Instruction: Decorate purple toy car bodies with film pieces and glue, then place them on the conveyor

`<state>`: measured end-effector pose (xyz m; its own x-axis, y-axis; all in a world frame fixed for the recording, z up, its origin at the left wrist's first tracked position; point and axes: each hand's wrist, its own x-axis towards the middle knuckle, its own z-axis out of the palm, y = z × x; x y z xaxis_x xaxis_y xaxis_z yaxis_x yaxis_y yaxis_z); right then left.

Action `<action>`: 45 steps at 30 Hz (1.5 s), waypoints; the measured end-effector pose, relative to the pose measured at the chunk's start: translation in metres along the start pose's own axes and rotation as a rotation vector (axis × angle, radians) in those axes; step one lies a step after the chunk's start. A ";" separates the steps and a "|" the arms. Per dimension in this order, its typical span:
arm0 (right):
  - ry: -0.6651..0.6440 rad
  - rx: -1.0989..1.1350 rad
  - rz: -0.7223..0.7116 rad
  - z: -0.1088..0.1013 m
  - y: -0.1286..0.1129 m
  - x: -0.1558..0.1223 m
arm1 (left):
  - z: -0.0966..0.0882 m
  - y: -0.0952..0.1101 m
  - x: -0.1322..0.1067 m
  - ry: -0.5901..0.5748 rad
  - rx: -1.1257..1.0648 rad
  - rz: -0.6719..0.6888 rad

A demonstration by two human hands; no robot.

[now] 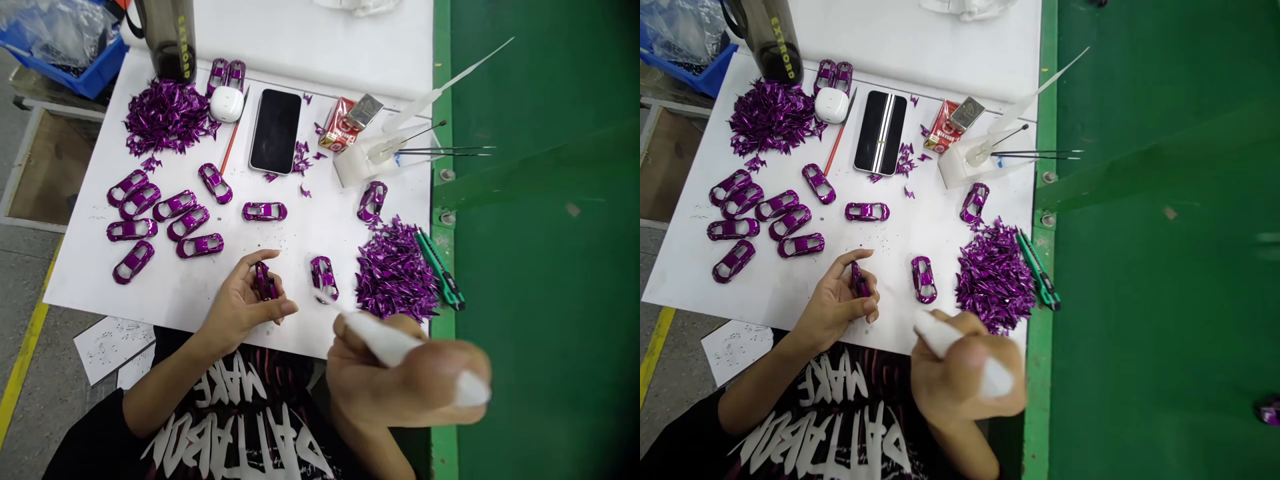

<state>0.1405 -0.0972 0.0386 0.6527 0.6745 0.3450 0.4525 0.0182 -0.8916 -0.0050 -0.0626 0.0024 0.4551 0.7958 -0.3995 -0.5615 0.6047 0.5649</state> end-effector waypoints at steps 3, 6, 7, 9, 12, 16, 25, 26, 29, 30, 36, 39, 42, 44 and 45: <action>-0.009 0.209 0.081 0.016 0.006 0.039 | 0.002 0.002 0.000 -0.002 -0.002 0.002; -0.233 0.091 -0.011 0.037 0.031 0.082 | 0.005 0.005 -0.001 -0.004 -0.020 0.003; -0.273 -0.051 -0.064 0.044 0.039 0.094 | 0.005 0.006 -0.001 -0.006 -0.023 0.004; -0.342 -0.329 -0.096 0.054 0.052 0.109 | 0.006 0.007 -0.002 -0.012 -0.023 0.005; -0.401 -0.578 -0.089 0.054 0.048 0.111 | 0.006 0.009 -0.003 -0.013 -0.021 0.004; -0.446 -0.923 -0.258 0.049 0.013 0.087 | 0.006 0.008 -0.003 -0.036 -0.016 0.019; -0.716 -0.553 -0.520 0.155 -0.002 0.093 | 0.005 0.001 -0.006 -0.040 -0.004 0.038; -0.709 -0.530 -0.534 0.154 -0.001 0.092 | 0.005 0.001 -0.006 -0.039 0.003 0.039; -0.616 -0.474 -0.562 0.122 -0.003 0.087 | 0.006 0.001 -0.006 -0.042 0.015 0.042; -0.557 -0.473 -0.558 0.106 -0.003 0.088 | 0.006 0.001 -0.006 -0.043 0.017 0.044; -0.372 -1.077 -0.203 0.022 0.031 0.141 | 0.006 0.001 -0.005 -0.044 0.034 0.036; -0.497 -1.094 -0.182 0.010 0.057 0.164 | 0.009 0.004 -0.007 -0.048 0.037 -0.002; -0.545 -1.036 -0.199 0.009 0.072 0.170 | 0.013 0.006 -0.009 -0.019 0.060 -0.013; -0.532 -0.991 -0.205 0.008 0.075 0.168 | 0.015 0.005 -0.010 0.001 0.082 0.000; -0.518 -0.966 -0.207 0.008 0.075 0.167 | 0.015 0.004 -0.010 0.006 0.090 0.008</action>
<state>0.2790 0.0224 0.0271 0.2795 0.9553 0.0963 0.9528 -0.2636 -0.1508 -0.0015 -0.0685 0.0197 0.4465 0.8009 -0.3990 -0.5008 0.5932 0.6303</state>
